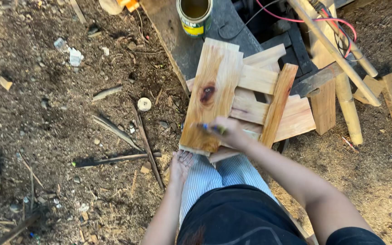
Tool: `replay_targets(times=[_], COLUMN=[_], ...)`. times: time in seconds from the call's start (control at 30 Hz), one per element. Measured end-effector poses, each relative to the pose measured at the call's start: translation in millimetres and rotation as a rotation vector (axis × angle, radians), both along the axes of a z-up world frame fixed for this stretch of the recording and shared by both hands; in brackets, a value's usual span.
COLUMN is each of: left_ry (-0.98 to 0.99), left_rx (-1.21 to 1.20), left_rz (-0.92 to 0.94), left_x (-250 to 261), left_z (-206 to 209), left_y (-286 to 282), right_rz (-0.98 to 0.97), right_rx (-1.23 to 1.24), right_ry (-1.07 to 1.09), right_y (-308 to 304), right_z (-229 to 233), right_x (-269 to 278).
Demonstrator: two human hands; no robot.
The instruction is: Varnish a wooden furniture component using a paint brush.
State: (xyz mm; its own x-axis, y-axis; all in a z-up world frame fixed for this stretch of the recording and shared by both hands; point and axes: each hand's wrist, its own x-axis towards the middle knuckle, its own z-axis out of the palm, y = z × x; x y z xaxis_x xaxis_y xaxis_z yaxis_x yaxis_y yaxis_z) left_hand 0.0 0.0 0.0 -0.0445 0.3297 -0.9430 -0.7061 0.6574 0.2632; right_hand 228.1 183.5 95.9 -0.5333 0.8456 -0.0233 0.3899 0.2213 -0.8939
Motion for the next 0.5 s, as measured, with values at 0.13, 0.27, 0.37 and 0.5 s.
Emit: replay_targets(times=[0.13, 0.27, 0.37, 0.5], left_ry=[0.0, -0.018, -0.038, -0.084], left_rx=[0.02, -0.002, -0.013, -0.149], left_rz=[-0.017, -0.043, -0.076, -0.086], left_x=[-12, -24, -31, -35], left_z=[-3, 1, -1, -2], left_y=[3, 16, 22, 30], right_rz=[-0.128, -0.268, -0.311, -0.147], right_rx=[-0.024, 0.166, 0.355, 0.461], right_ry=[-0.148, -0.176, -0.147, -0.266], right_y=[92, 145, 170, 162], right_z=[2, 9, 21, -53], right_x=[16, 19, 8, 1])
